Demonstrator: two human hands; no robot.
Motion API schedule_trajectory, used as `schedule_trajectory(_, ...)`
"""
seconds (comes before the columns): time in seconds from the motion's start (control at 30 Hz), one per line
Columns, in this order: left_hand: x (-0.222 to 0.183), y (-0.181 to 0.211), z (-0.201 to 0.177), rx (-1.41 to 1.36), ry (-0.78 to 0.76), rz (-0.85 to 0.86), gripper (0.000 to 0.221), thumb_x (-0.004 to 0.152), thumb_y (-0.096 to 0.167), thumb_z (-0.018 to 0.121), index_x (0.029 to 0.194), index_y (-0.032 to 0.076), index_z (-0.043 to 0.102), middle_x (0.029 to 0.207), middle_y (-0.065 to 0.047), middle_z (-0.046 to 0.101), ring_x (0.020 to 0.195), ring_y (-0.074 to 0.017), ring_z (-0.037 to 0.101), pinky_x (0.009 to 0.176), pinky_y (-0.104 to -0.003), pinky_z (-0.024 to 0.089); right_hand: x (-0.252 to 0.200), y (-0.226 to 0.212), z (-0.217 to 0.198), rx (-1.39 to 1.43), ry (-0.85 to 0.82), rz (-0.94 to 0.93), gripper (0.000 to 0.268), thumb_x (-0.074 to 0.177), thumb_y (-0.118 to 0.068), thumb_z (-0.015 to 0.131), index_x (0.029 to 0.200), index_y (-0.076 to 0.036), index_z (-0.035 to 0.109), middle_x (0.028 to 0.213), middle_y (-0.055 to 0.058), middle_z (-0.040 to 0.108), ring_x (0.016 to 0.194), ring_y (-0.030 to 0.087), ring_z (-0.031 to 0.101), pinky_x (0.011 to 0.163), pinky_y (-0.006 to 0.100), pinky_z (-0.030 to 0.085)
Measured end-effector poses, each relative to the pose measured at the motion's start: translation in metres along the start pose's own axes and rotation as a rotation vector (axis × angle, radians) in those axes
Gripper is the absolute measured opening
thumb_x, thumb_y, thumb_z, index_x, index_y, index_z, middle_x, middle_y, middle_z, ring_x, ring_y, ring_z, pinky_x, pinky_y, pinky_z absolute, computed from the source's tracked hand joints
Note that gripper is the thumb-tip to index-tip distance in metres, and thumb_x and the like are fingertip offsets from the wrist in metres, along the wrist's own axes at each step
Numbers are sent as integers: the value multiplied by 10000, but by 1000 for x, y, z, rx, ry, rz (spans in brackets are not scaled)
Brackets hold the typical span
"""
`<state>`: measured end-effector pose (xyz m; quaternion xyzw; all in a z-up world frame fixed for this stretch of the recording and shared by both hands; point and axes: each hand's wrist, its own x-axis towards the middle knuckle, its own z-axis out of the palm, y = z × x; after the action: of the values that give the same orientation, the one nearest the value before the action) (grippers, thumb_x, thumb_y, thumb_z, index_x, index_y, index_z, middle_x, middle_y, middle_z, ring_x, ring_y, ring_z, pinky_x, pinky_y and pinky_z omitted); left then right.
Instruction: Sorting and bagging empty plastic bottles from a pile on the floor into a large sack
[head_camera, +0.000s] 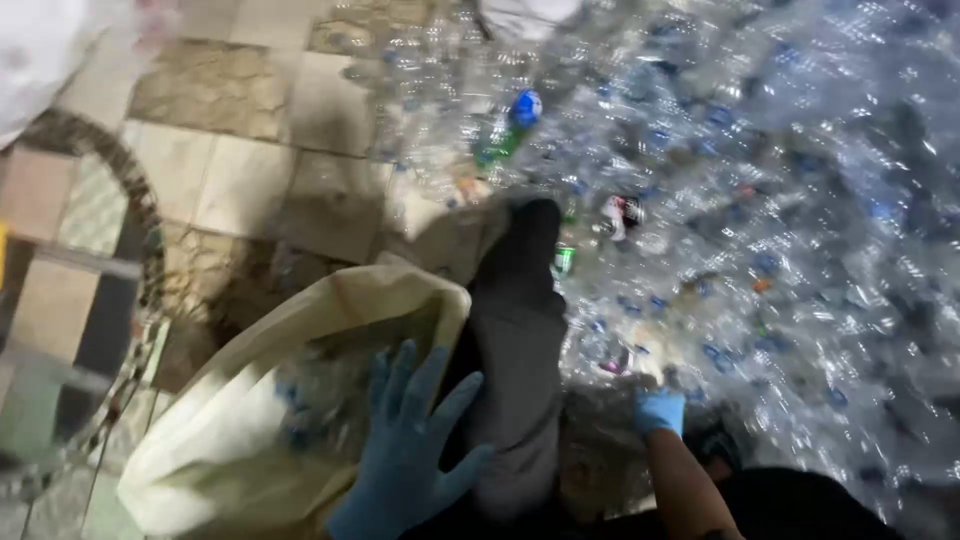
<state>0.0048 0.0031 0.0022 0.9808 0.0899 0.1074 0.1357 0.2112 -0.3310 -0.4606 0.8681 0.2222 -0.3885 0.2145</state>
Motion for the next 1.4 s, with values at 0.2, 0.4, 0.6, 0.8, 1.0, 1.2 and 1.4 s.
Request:
schedule_trajectory(0.2,12,13,18,-32,-51,14,755,810,565,730,1478,280,524,1649,-120,314,1545,-474,240,1220,-671,215,4,-1,16,638,239,99,397,921,-186,533,1297,-100,626,1124,128,715,1053,283,685,927,365,536)
schedule_trajectory(0.4,57,50,26,-198,-129,157,638,827,430,765,1407,225,598,1587,-155,382,1479,-530,289,1169,-680,248,-6,14,-14,-75,54,-66,347,884,-325,544,1202,-342,683,1179,6,686,1152,292,608,1061,569,346)
schedule_trajectory(0.6,106,88,90,-373,-232,263,685,845,405,715,1473,193,545,1565,-156,433,1465,-464,342,1136,-638,306,-67,79,-138,619,236,1,390,895,-320,632,1215,-109,700,1208,191,730,1155,412,682,996,544,542)
schedule_trajectory(0.8,105,99,168,-580,-417,149,1045,750,376,842,1611,145,297,1496,-298,443,1390,-522,437,1080,-666,401,-201,123,-237,1810,535,-54,515,907,-153,726,1406,-141,600,1114,146,704,802,242,743,734,363,663)
schedule_trajectory(1.0,98,101,153,-677,-338,84,1059,731,345,871,1622,229,310,1467,-282,486,1340,-500,518,1052,-603,465,-247,118,-203,2386,498,-277,322,920,-122,631,1241,-128,648,1021,108,690,705,244,704,624,350,643)
schedule_trajectory(1.2,97,98,153,-1095,-263,44,1185,665,207,949,1637,217,271,1495,-232,481,1390,-403,485,1151,-508,385,-246,93,-175,2789,296,-304,203,918,-333,694,1002,-149,712,862,103,735,669,298,756,597,410,645)
schedule_trajectory(1.4,118,103,165,-1352,-258,171,1033,719,173,912,1574,131,334,1561,-157,423,1455,-268,384,1231,-440,308,-241,35,-186,2762,93,-344,253,942,-309,715,986,-64,670,906,243,741,690,440,744,628,538,635)
